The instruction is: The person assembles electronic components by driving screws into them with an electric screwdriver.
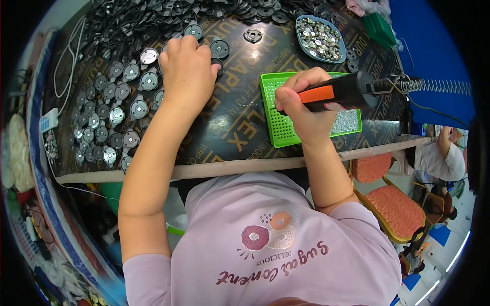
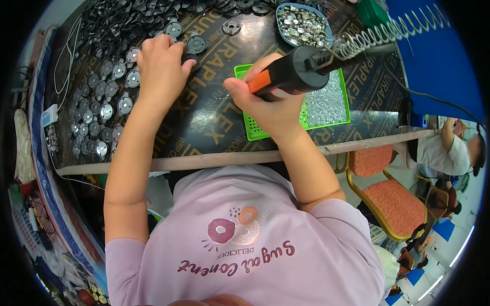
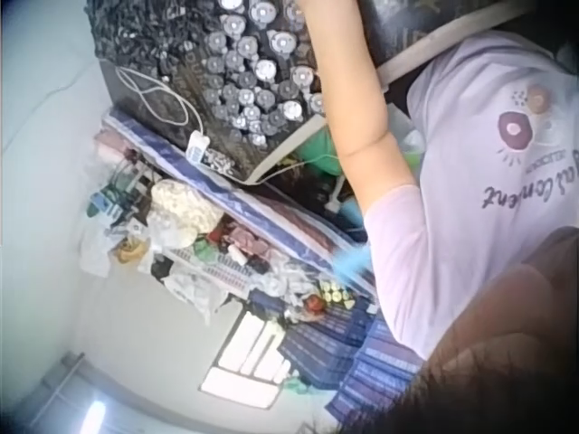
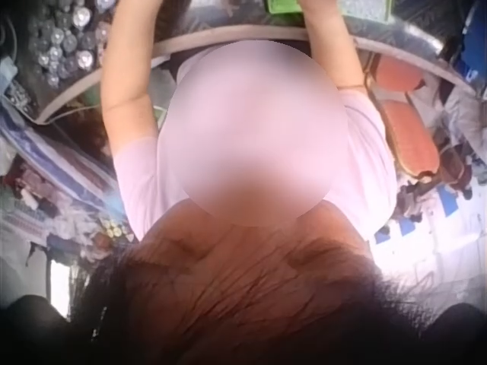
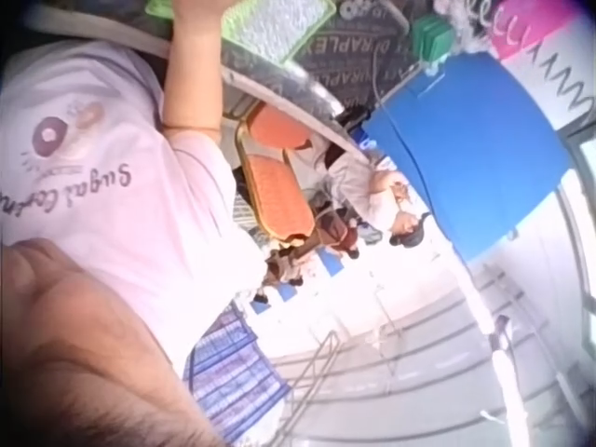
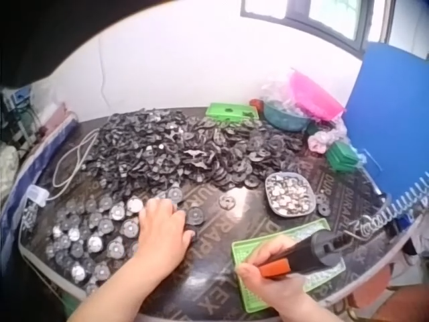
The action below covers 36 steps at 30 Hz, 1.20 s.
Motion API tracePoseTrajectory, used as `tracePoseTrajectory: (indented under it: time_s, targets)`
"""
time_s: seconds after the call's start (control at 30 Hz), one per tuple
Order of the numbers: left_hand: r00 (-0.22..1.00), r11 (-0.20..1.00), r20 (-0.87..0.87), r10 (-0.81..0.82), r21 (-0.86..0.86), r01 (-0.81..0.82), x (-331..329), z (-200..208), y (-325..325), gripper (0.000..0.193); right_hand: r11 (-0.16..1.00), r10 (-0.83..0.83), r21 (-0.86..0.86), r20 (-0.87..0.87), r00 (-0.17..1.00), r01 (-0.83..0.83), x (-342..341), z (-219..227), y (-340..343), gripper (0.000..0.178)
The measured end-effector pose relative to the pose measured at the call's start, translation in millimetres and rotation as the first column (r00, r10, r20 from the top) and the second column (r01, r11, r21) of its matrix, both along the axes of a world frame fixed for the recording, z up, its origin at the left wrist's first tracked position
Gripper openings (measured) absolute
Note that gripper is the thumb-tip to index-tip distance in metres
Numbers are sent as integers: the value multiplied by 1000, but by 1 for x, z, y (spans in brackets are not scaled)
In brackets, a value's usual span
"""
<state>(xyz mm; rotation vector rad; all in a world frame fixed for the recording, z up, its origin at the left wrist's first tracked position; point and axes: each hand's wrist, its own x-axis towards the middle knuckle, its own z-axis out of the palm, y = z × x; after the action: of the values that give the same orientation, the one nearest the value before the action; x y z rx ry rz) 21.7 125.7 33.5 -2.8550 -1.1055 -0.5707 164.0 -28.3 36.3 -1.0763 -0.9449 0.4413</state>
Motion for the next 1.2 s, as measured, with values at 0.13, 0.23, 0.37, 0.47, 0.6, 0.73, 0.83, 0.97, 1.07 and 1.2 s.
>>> tracePoseTrajectory:
  time_s: [0.13,0.23,0.37,0.47,0.6,0.73,0.83,0.97,1.07,1.2]
  targets:
    - [1000,1000,-26,-12,-9,12,5,-8,-6,32,1000,18,6,11,1000,-18,0,3,1,28]
    - [994,998,90,-66,3,66,5,-9,-14,31,1000,29,-4,10,1000,-29,-1,2,-2,28]
    - [952,924,258,-164,-297,240,-3,-2,-41,24,999,39,10,27,999,-39,1,0,-3,29]
    - [880,585,471,71,-734,345,-11,-5,-71,23,997,71,12,-81,994,-70,0,-1,-4,31]
    - [808,-231,327,489,-845,482,-22,-19,-95,32,1000,19,24,14,1000,-19,3,-6,-2,31]
    - [765,-275,341,546,-790,548,-21,-29,-107,32,1000,1,0,-16,1000,-1,2,1,-3,30]
    - [759,-277,340,555,-785,554,-21,-29,-105,31,991,94,106,-134,987,-80,5,14,-7,28]
    - [754,-285,335,565,-778,560,-21,-32,-105,30,939,280,257,-178,943,-230,0,33,-11,23]
    - [760,-303,327,562,-774,556,-21,-34,-105,29,901,387,289,-201,900,-323,-16,31,-9,25]
    - [762,-289,330,556,-783,550,-21,-29,-104,29,913,377,234,-175,909,-334,-27,22,-6,29]
